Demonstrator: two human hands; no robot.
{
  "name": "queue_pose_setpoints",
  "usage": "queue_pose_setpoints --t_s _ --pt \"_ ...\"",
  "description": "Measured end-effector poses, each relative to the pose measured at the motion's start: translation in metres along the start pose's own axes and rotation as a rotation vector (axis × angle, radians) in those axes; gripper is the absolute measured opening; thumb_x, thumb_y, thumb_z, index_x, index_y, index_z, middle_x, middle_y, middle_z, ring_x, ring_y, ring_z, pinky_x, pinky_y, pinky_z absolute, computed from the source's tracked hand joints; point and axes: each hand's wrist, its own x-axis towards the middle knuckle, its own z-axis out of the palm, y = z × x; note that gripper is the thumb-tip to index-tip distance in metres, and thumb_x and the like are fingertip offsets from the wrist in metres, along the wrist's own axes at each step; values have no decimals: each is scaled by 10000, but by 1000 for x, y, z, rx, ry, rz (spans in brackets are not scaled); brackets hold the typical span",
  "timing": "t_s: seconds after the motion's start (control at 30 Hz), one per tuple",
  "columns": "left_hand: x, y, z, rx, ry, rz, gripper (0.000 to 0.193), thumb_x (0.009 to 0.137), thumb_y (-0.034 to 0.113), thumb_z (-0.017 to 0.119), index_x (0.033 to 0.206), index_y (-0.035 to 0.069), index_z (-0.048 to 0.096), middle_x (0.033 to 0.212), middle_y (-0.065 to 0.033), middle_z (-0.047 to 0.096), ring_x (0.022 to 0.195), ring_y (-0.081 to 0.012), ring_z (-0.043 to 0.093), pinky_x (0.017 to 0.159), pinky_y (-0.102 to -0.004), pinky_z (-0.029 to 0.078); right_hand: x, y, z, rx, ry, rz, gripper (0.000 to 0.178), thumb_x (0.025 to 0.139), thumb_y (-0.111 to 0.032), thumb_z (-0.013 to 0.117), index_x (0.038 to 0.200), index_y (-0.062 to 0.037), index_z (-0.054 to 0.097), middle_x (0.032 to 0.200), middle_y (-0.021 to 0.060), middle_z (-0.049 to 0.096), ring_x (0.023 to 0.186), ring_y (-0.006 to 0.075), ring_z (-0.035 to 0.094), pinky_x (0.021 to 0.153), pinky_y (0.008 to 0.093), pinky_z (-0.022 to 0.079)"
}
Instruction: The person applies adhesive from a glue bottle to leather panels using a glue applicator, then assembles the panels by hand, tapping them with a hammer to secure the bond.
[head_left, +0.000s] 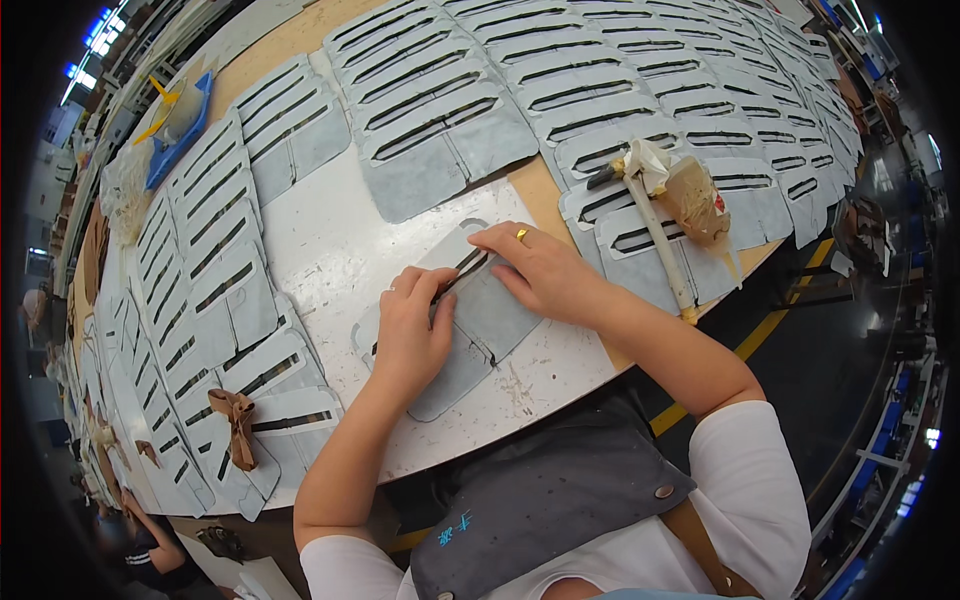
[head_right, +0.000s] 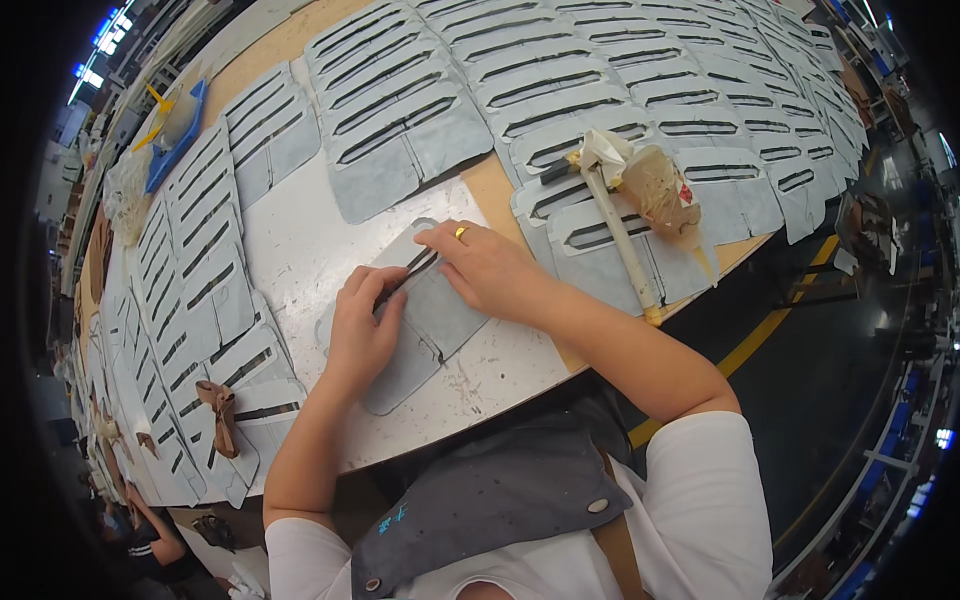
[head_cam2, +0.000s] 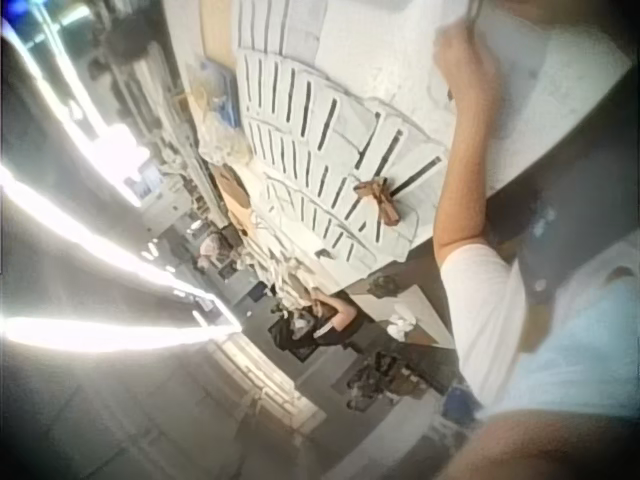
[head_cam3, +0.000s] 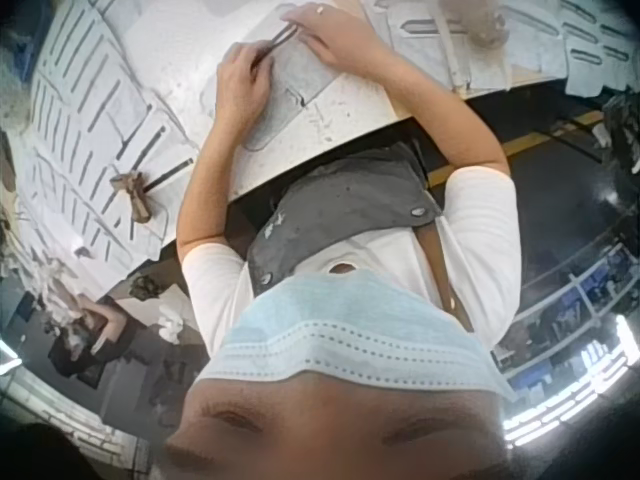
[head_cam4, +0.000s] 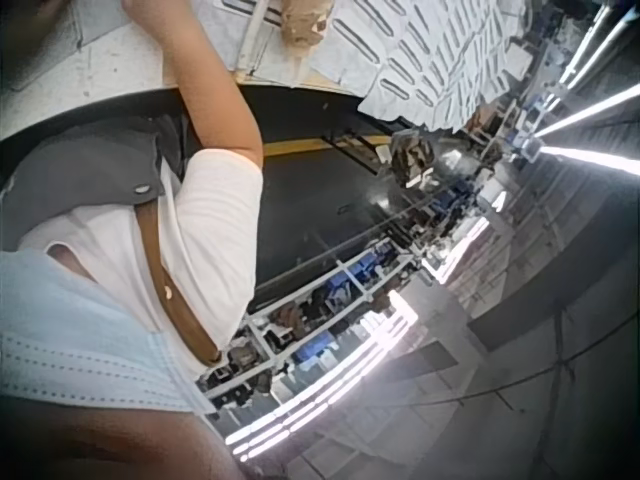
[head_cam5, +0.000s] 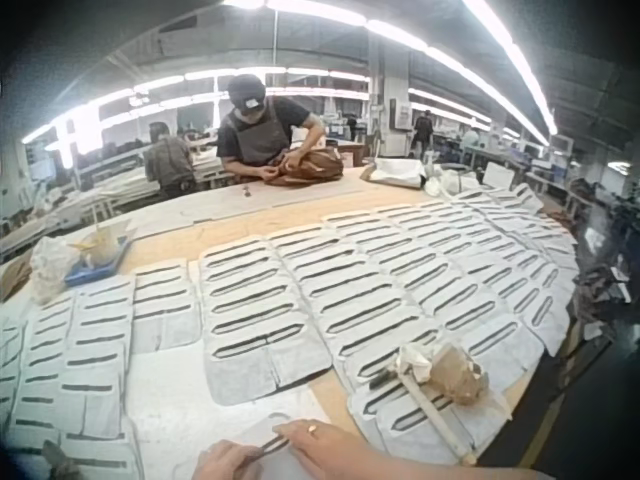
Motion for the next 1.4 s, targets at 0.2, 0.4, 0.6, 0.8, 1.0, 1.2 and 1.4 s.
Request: queue_pose_setpoints --t_s 0.2,0.4,0.6,0.8,1.0,1.2,1.4 --pt "-3 -4 11 374 78 293 264 771 -20 601 1023 61 616 939 -56 567 865 -247 529 753 -360 386 -2 8 1 -333 17 -291 242 823 -19 574 1049 -72 644 1056 55 614 1040 243 581 905 382 452" --pt "7 -6 12 357 95 335 293 748 -77 595 1010 48 626 938 -70 564 843 -264 533 728 -371 400 5 13 -28 -487 126 -214 252 761 18 604 997 -56 649 1065 74 601 1017 249 580 887 365 462" --pt "21 -6 15 297 116 353 261 782 -52 603 1025 42 618 948 -94 571 865 -281 553 753 -372 422 3 -2 1 -42 -2 -58 342 851 -74 640 1184 -70 564 1093 121 597 1036 315 569 893 381 464" --pt "5 -11 -2 18 50 112 200 839 12 612 1039 19 603 970 -128 584 926 -298 586 823 -382 455 6 0 4 -136 -4 -70 300 847 -102 651 1140 -74 594 1085 93 605 1026 288 568 890 377 449" --pt "0 -17 -6 56 39 80 192 822 19 610 1012 45 602 954 -107 588 903 -282 549 785 -377 384 18 -7 3 -230 -62 -91 190 853 -95 640 1043 -93 635 1027 44 602 1002 246 549 848 365 429" --pt "0 -19 -6 44 92 107 182 822 17 611 999 57 619 944 -80 588 897 -263 547 779 -375 377 37 -2 0 80 -315 -6 153 850 -66 634 1002 -59 629 966 61 579 993 260 531 841 353 442" --pt "-2 -20 -9 -35 46 43 181 824 12 611 995 62 636 939 -69 586 894 -250 545 779 -366 375 37 -2 -1 39 -314 -71 185 844 -34 628 1023 -77 642 994 61 579 967 263 533 825 351 456"
